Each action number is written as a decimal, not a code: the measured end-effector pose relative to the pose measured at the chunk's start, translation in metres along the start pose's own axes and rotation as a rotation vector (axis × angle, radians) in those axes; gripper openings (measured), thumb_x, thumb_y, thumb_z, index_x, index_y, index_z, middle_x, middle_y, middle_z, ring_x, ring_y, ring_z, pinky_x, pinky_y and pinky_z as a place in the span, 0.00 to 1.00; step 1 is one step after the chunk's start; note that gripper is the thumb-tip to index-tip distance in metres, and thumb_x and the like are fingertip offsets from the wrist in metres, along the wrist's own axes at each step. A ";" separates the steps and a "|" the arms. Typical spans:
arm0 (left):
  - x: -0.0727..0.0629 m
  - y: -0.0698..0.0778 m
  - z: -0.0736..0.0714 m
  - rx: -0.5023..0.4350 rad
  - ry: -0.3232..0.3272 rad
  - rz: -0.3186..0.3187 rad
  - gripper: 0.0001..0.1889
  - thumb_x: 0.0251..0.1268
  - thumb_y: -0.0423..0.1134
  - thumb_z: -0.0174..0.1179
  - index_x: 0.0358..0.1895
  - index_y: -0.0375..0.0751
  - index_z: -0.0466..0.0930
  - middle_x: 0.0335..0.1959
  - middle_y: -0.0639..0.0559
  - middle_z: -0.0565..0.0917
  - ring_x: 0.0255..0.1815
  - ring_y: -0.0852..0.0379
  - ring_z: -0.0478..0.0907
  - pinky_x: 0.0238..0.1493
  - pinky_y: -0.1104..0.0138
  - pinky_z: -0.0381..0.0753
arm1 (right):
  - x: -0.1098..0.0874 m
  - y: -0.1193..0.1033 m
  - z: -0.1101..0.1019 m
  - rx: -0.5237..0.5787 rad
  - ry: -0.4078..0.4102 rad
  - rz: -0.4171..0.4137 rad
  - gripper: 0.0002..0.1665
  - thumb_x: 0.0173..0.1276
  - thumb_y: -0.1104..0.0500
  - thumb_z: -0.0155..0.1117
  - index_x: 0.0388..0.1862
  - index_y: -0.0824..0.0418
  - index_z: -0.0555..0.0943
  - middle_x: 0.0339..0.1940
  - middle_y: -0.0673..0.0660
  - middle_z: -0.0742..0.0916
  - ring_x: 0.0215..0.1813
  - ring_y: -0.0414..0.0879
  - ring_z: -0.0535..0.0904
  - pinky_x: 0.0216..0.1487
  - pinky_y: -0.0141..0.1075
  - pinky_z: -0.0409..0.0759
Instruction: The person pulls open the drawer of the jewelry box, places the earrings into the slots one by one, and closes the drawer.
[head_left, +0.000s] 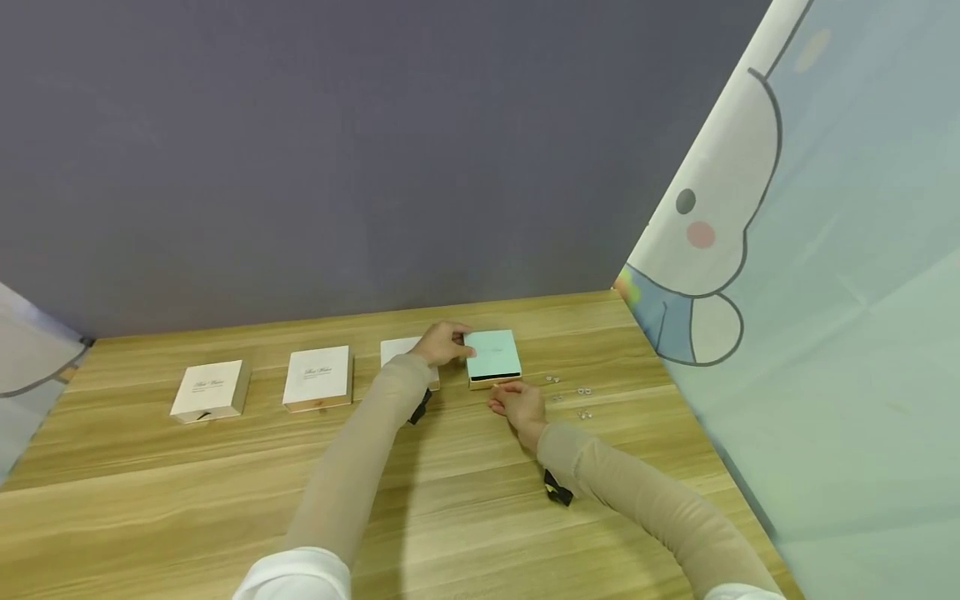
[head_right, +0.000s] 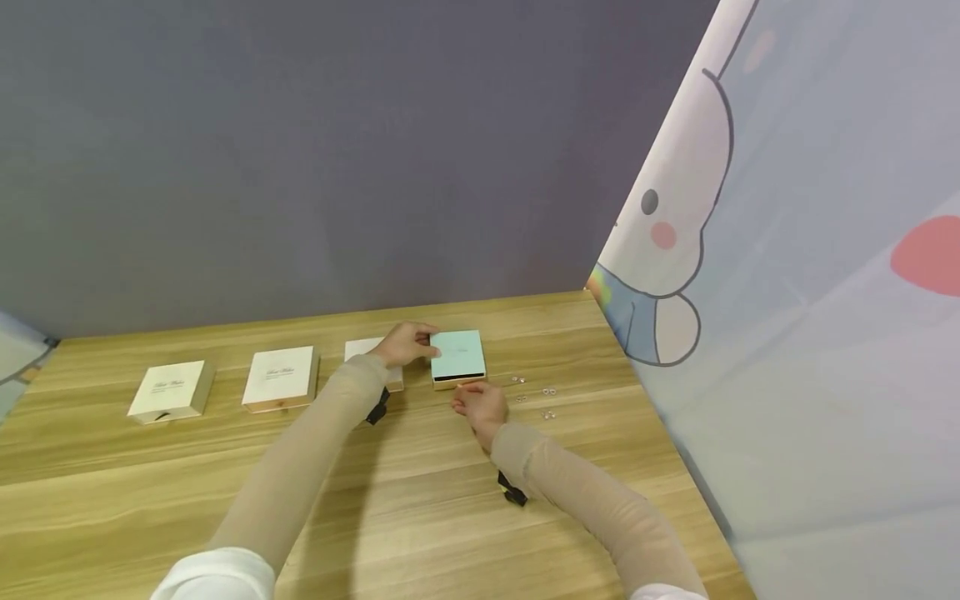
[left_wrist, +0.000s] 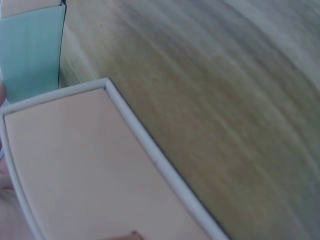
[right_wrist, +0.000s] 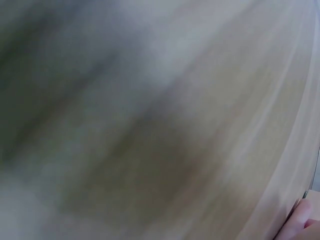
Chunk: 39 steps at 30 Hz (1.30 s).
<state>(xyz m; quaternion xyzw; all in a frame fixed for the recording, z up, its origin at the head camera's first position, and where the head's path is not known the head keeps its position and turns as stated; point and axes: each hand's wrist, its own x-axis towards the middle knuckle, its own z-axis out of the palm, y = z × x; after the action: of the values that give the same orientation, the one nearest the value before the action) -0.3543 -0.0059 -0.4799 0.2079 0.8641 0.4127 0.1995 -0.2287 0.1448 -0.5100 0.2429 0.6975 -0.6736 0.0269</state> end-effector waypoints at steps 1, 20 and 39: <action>0.000 0.000 0.000 -0.006 0.001 -0.002 0.31 0.56 0.41 0.64 0.63 0.37 0.67 0.62 0.43 0.72 0.62 0.48 0.69 0.62 0.59 0.71 | 0.000 0.000 0.000 0.000 -0.001 -0.002 0.09 0.61 0.69 0.61 0.40 0.74 0.80 0.31 0.62 0.86 0.24 0.38 0.82 0.32 0.28 0.84; 0.001 -0.004 -0.006 0.070 0.028 -0.018 0.30 0.57 0.41 0.63 0.63 0.36 0.68 0.59 0.43 0.73 0.59 0.48 0.70 0.60 0.58 0.72 | 0.001 -0.003 0.008 0.030 -0.044 0.015 0.10 0.62 0.69 0.60 0.41 0.74 0.78 0.34 0.63 0.85 0.27 0.40 0.83 0.36 0.29 0.84; -0.001 0.002 0.007 0.097 0.035 -0.005 0.29 0.58 0.43 0.63 0.62 0.38 0.69 0.64 0.45 0.70 0.62 0.48 0.69 0.62 0.58 0.71 | -0.003 0.002 -0.003 0.037 -0.020 0.021 0.11 0.62 0.68 0.60 0.42 0.73 0.78 0.37 0.65 0.85 0.28 0.40 0.83 0.35 0.29 0.84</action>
<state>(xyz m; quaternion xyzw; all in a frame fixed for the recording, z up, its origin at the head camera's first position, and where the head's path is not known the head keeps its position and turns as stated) -0.3492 -0.0009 -0.4818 0.2079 0.8869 0.3735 0.1753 -0.2248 0.1464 -0.5102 0.2440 0.6819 -0.6886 0.0367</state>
